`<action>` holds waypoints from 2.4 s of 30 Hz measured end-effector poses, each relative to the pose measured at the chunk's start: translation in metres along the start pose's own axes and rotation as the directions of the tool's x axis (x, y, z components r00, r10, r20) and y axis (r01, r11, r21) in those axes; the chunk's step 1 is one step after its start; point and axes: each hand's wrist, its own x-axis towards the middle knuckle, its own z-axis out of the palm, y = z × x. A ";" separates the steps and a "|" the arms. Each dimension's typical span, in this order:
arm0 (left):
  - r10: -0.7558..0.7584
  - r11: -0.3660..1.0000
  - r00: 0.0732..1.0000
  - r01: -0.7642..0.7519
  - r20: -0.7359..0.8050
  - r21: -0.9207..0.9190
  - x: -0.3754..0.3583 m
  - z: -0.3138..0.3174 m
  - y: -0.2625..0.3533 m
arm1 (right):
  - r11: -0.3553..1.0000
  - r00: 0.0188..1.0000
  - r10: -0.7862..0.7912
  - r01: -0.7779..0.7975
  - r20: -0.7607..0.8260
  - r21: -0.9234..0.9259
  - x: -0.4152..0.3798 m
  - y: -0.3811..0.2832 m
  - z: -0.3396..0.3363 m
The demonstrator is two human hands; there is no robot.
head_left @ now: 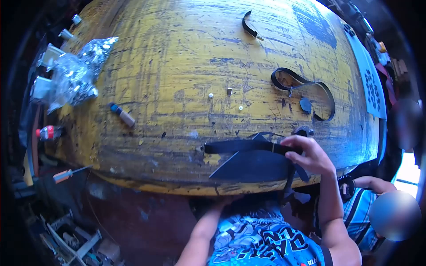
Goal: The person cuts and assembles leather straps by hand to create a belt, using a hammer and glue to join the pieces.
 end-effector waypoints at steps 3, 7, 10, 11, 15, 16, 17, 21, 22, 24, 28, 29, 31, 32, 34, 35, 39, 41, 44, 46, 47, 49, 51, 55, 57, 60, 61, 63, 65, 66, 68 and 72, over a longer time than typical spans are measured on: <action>-0.083 0.995 0.997 0.083 0.006 0.048 0.009 0.016 -0.003 | 0.996 0.994 -0.039 0.031 -0.099 -0.080 -0.011 0.014 0.020; -0.144 0.984 0.989 0.147 -0.036 0.096 0.006 0.018 0.011 | 0.880 0.948 0.317 -0.304 0.025 0.365 -0.024 0.022 0.033; -0.165 0.981 0.985 0.170 -0.050 0.099 0.007 0.016 0.021 | 0.887 0.959 0.268 -0.284 0.095 0.363 -0.010 0.027 0.033; -0.175 0.979 0.983 0.179 -0.052 0.093 0.006 0.017 0.022 | 0.885 0.956 0.278 -0.295 0.099 0.361 -0.004 0.025 0.030; -0.203 0.974 0.977 0.208 -0.061 0.093 0.011 0.014 0.026 | 0.882 0.954 0.279 -0.301 0.113 0.364 0.018 0.018 0.021; -0.208 0.973 0.976 0.213 -0.057 0.093 0.011 0.014 0.027 | 0.881 0.955 0.276 -0.298 0.112 0.367 0.021 0.017 0.018; -0.204 0.974 0.977 0.209 -0.058 0.092 0.015 0.011 0.029 | 0.880 0.955 0.274 -0.298 0.116 0.370 0.023 0.014 0.016; -0.205 0.972 0.978 0.209 -0.051 0.110 0.019 -0.001 0.036 | 0.896 0.954 0.277 -0.300 0.116 0.328 0.027 -0.005 0.005; -0.202 0.972 0.978 0.206 -0.051 0.111 0.020 -0.004 0.036 | 0.903 0.956 0.266 -0.293 0.124 0.314 0.024 -0.013 0.002; -0.201 0.971 0.978 0.206 -0.053 0.119 0.020 -0.010 0.041 | 0.930 0.964 0.232 -0.260 0.132 0.261 0.022 -0.023 -0.005; -0.192 0.968 0.980 0.198 -0.053 0.152 0.017 -0.023 0.047 | 0.989 0.993 0.009 -0.026 0.115 0.142 0.013 -0.032 -0.013; -0.185 0.968 0.982 0.190 -0.049 0.161 0.017 -0.025 0.048 | 0.990 0.990 -0.086 0.073 0.109 0.117 0.011 -0.035 -0.014; -0.174 0.967 0.983 0.181 -0.052 0.179 0.014 -0.027 0.048 | 0.983 0.976 -0.167 0.154 0.137 0.097 0.005 -0.048 -0.014; -0.166 0.967 0.985 0.173 -0.050 0.189 0.014 -0.028 0.047 | 0.977 0.966 -0.208 0.196 0.153 0.087 0.003 -0.054 -0.014; -0.144 0.966 0.988 0.152 -0.054 0.207 0.014 -0.029 0.042 | 0.964 0.941 -0.267 0.263 0.205 0.049 0.002 -0.059 -0.012; -0.133 0.967 0.990 0.142 -0.053 0.214 0.014 -0.030 0.039 | 0.954 0.926 -0.297 0.298 0.232 0.029 0.003 -0.060 -0.011; -0.012 0.974 0.999 0.003 0.039 0.228 0.009 -0.040 0.026 | 0.847 0.848 -0.494 0.519 0.190 -0.116 0.000 -0.071 -0.005; -0.035 0.953 0.974 -0.035 0.223 0.302 -0.008 -0.061 0.039 | 0.741 0.758 -0.634 0.652 0.155 -0.160 -0.006 -0.072 -0.003; -0.193 0.925 0.877 0.014 0.439 0.379 -0.098 -0.137 0.218 | 0.563 0.609 -0.784 0.781 0.125 -0.270 -0.014 -0.074 0.007; 0.046 0.987 0.962 -0.085 0.270 0.134 -0.137 -0.174 0.303 | 0.478 0.520 -0.848 0.835 0.105 -0.274 -0.022 -0.081 0.014; 0.297 0.954 0.952 -0.299 -0.075 -0.008 -0.142 -0.179 0.294 | 0.466 0.490 -0.869 0.857 0.064 -0.221 -0.024 -0.084 0.021; 0.865 0.491 0.385 -0.510 -0.323 0.706 -0.128 -0.183 0.346 | 0.422 0.433 -0.902 0.876 -0.004 -0.233 -0.030 -0.092 0.037; 0.875 0.475 0.336 -0.469 -0.347 0.744 -0.107 -0.175 0.362 | 0.346 0.345 -0.937 0.892 -0.055 -0.291 -0.038 -0.101 0.047; 0.627 0.768 0.705 -0.630 -0.330 0.113 -0.075 -0.185 0.336 | 0.303 0.237 -0.953 0.758 -0.189 -0.577 -0.052 -0.110 0.042; 0.610 0.785 0.716 -0.604 -0.339 0.137 -0.087 -0.202 0.321 | 0.489 0.425 -0.870 0.672 -0.251 -0.556 -0.052 -0.101 0.023; 0.532 0.835 0.751 -0.542 -0.391 0.093 -0.130 -0.216 0.308 | 0.665 0.582 -0.738 0.542 -0.342 -0.513 -0.053 -0.072 -0.002; 0.509 0.858 0.754 -0.479 -0.415 0.184 -0.145 -0.218 0.298 | 0.646 0.547 -0.757 0.540 -0.358 -0.539 -0.036 -0.054 -0.006; 0.474 0.874 0.755 -0.341 -0.453 0.345 -0.170 -0.224 0.281 | 0.693 0.622 -0.705 0.502 -0.341 -0.517 -0.031 -0.036 -0.007; 0.494 0.844 0.723 -0.265 -0.482 0.467 -0.191 -0.220 0.259 | 0.746 0.692 -0.630 0.412 -0.353 -0.523 -0.030 -0.028 -0.002; 0.505 0.820 0.713 -0.220 -0.487 0.528 -0.199 -0.218 0.246 | 0.694 0.687 -0.656 0.387 -0.313 -0.607 -0.029 -0.026 0.004; 0.291 0.886 0.824 -0.041 -0.486 0.461 -0.213 -0.208 0.228 | 0.516 0.572 -0.787 0.405 -0.231 -0.755 -0.013 -0.012 0.020; 0.272 0.912 0.867 -0.094 -0.416 0.400 -0.198 -0.196 0.207 | 0.269 0.460 -0.883 0.651 0.087 -0.709 -0.014 -0.027 0.069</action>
